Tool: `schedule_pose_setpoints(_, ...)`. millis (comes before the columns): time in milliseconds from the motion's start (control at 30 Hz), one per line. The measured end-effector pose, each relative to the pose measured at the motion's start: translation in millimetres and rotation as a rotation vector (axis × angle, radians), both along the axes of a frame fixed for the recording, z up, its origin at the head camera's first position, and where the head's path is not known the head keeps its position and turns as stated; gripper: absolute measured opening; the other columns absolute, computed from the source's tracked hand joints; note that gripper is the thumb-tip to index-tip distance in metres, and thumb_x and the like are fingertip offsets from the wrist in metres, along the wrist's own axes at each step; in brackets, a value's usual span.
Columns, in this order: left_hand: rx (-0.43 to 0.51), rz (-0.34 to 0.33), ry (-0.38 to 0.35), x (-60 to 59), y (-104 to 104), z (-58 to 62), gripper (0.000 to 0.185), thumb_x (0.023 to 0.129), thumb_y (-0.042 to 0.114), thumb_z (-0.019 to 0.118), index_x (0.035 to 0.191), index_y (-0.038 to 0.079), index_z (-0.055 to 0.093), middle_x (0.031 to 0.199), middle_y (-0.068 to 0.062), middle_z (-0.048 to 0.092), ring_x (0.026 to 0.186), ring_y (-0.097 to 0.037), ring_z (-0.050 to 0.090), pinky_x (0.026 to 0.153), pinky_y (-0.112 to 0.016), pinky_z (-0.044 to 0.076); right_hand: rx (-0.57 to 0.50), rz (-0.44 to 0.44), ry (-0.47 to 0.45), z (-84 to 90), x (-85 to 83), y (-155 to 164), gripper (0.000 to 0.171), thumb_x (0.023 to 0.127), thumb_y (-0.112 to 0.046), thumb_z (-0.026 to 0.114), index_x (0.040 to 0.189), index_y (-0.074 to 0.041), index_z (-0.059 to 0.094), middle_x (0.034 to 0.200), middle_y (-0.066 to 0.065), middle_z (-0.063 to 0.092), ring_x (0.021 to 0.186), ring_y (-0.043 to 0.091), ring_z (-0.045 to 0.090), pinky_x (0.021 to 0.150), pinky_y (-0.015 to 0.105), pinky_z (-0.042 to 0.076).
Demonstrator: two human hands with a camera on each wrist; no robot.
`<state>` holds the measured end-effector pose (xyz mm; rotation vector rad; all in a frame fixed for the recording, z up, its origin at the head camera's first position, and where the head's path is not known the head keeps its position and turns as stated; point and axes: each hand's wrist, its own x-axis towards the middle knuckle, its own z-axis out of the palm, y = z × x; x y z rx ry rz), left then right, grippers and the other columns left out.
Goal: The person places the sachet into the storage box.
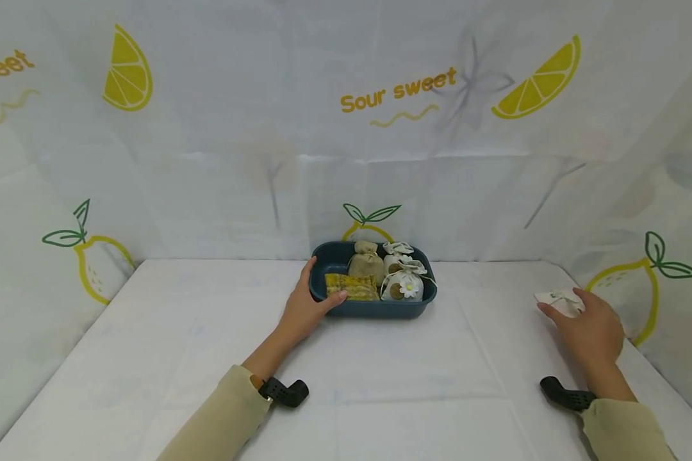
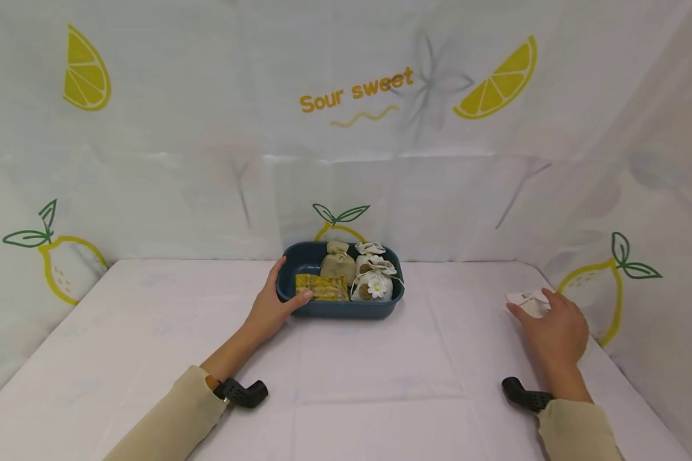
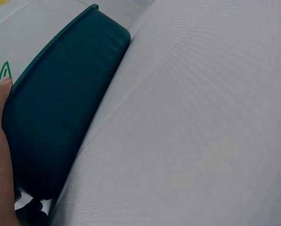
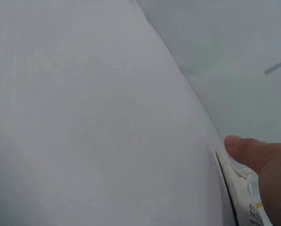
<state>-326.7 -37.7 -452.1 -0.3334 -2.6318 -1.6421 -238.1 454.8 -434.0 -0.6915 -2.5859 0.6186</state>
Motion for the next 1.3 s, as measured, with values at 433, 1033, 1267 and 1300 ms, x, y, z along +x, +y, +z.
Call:
schedule_pose_setpoints(433,-0.010,-0.002,0.012,1.0,1,-0.4,0.102,0.085,0.059,0.074,0.163,0.034,0.013,0.168,-0.011,0.027,0.151,-0.040,0.033,0.114,-0.066,0.035,-0.075,-0.113,-0.194,-12.0,0.6,13,0.099,0.094,-0.055,0.062,0.159,0.004,0.016,0.156,0.039,0.026,0.139,0.060,0.031,0.109,0.068,0.033)
schedule_pose_setpoints(1033,-0.008,-0.001,0.011,0.9,1,2.2,0.101,0.086,0.058,0.073,0.163,0.035,0.012,0.168,-0.010,0.027,0.150,-0.041,0.034,0.113,-0.067,0.036,-0.100,-0.114,-0.005,-12.6,-0.4,8,0.053,0.100,-0.030,0.061,0.144,-0.001,0.053,0.147,0.032,0.047,0.130,0.056,0.045,0.098,0.062,0.038)
schedule_pose_setpoints(1267,-0.003,-0.004,0.005,2.4,0,1.2,0.101,0.086,0.057,0.074,0.163,0.033,0.013,0.168,-0.010,0.025,0.151,-0.041,0.032,0.114,-0.067,0.034,-0.115,-0.126,0.158,-12.2,-3.7,3,0.043,0.098,-0.029,0.066,0.134,-0.005,0.065,0.128,0.030,0.065,0.095,0.035,0.058,0.076,0.039,0.041)
schedule_pose_setpoints(1300,-0.001,-0.005,0.006,2.4,0,0.9,0.101,0.086,0.057,0.074,0.163,0.033,0.013,0.168,-0.010,0.025,0.152,-0.041,0.032,0.114,-0.067,0.034,-0.107,-0.120,0.185,-10.6,-3.7,2,0.041,0.098,-0.029,0.068,0.132,-0.006,0.066,0.125,0.029,0.067,0.088,0.026,0.055,0.073,0.033,0.039)
